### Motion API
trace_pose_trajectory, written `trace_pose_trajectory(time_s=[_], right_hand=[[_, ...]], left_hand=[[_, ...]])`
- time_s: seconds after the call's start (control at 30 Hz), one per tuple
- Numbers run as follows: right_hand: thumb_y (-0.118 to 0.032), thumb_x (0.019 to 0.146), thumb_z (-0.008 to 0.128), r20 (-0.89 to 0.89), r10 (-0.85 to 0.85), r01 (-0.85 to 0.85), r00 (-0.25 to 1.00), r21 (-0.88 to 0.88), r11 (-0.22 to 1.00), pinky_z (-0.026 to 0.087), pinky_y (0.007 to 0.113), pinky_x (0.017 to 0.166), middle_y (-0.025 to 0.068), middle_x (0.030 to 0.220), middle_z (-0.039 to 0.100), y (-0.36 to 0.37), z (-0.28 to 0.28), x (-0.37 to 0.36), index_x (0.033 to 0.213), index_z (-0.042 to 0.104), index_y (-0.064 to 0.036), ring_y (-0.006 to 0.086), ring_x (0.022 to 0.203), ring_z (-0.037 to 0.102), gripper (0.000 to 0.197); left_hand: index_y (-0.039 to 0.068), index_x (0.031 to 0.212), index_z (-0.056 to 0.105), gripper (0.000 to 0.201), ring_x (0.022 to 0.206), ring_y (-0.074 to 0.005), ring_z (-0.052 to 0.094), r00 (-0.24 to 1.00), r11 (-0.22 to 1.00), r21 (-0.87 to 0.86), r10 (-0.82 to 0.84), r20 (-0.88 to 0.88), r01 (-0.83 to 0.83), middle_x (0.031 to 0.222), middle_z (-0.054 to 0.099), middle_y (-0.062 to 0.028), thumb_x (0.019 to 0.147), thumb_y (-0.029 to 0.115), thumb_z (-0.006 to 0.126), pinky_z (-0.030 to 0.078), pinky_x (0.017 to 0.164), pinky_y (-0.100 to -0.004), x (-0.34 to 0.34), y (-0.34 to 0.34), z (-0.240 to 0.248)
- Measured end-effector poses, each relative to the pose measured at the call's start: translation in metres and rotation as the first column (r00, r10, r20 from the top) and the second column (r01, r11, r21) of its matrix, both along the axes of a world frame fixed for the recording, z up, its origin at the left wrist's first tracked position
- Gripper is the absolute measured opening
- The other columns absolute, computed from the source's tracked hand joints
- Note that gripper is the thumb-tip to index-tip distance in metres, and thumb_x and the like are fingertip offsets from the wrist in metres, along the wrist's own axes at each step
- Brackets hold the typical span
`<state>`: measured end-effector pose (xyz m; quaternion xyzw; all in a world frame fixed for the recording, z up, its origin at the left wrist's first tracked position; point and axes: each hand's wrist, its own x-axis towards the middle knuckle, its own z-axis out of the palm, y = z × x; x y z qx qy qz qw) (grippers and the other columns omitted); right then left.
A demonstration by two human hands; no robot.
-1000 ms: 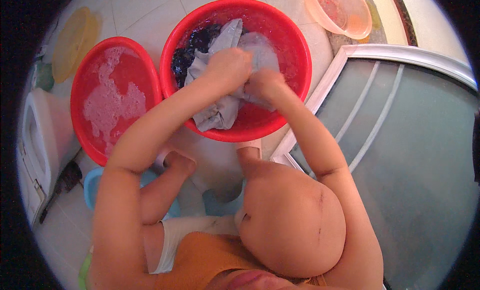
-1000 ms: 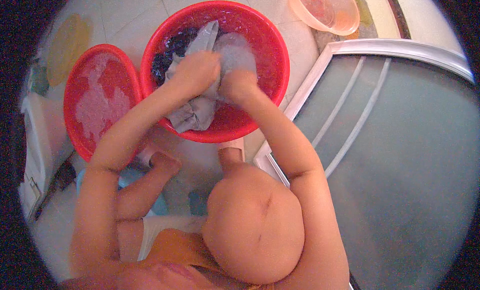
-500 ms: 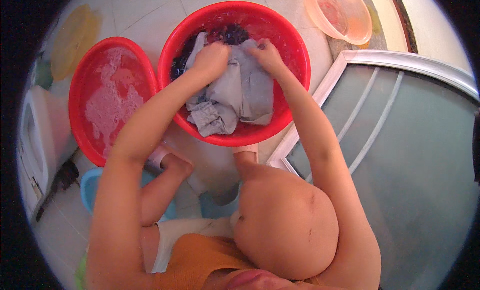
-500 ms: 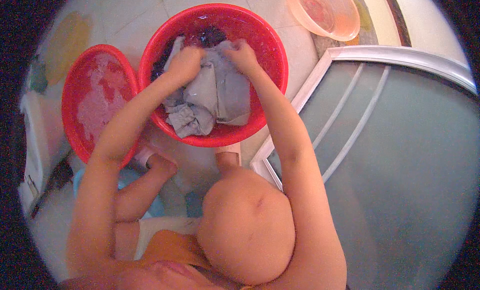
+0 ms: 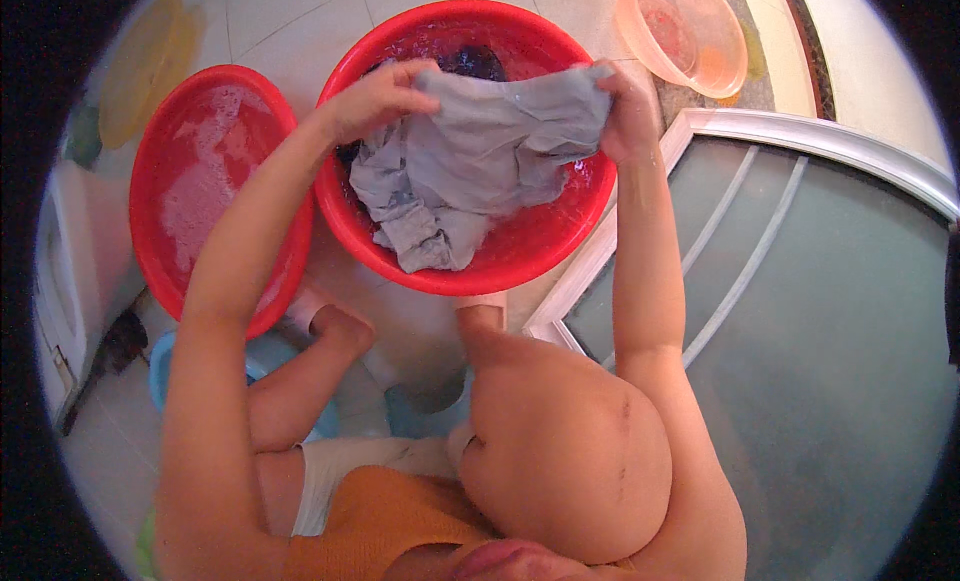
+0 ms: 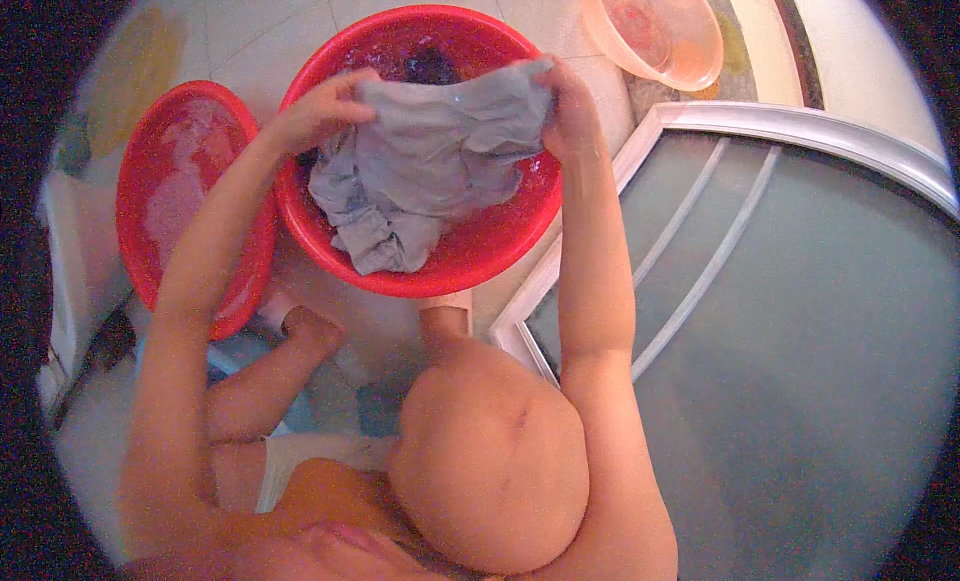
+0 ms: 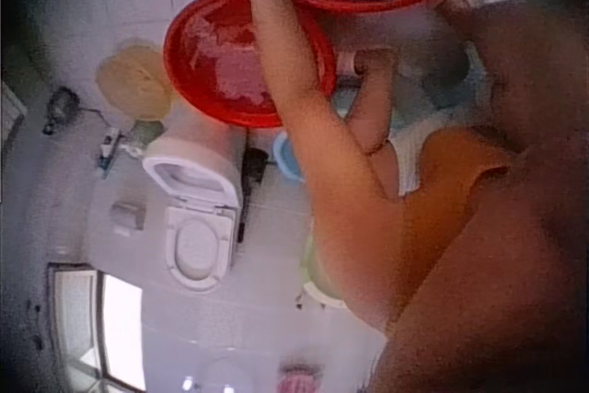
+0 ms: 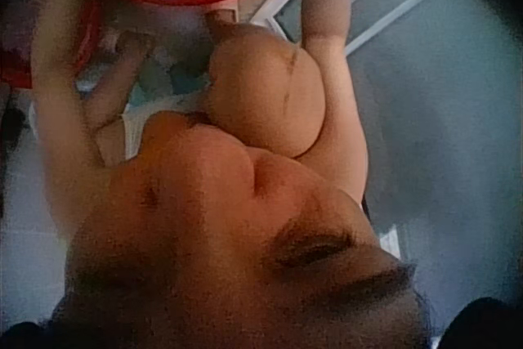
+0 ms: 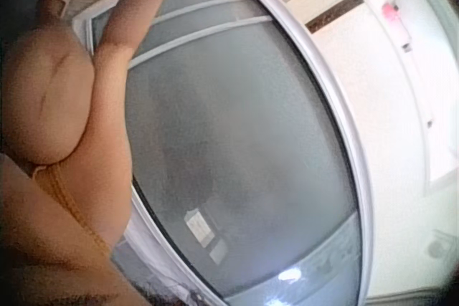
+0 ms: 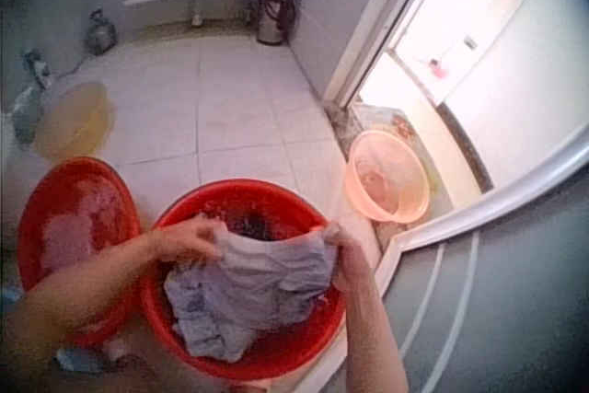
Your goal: The person washes clothes by hand using plastic basins on the floor. They scrub a dark shirt and light-colored shorts in soapy water and rinse them in clean water.
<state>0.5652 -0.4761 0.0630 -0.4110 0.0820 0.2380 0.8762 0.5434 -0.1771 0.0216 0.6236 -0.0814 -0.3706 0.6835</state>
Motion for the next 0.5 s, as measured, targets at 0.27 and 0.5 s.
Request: trace_pose_trajectory(time_s=[0.27,0.5], right_hand=[[-0.023,0.074,0.061,-0.039,0.019,-0.042,0.999,-0.753,0.657,0.046,0.038,0.074,0.0163,0.097,0.06,0.031,-0.109,-0.025,0.106,0.053,0.0005,0.0268,0.086,0.058,0.041],[-0.032,0.075,0.056,0.242,0.366,0.127,0.899,-0.942,0.31,0.046,0.041,0.074,0.0231,0.092,0.059,0.062,-0.108,-0.041,0.103,0.055,0.0001,0.0343,0.084,0.058,0.042]], left_hand=[[0.002,0.121,0.033,0.044,0.093,-0.0448,0.054,0.895,0.506,0.739,0.229,0.382,-0.445,0.106,0.051,-0.0319,0.083,0.021,0.045,0.041,0.081,-0.0506,-0.014,-0.085,-0.061],[0.007,0.111,0.05,0.035,0.096,-0.0366,0.054,0.712,0.487,0.653,-0.087,0.697,-0.58,0.105,0.055,-0.0196,0.077,0.009,0.045,0.045,0.077,-0.0451,-0.004,-0.092,-0.038]])
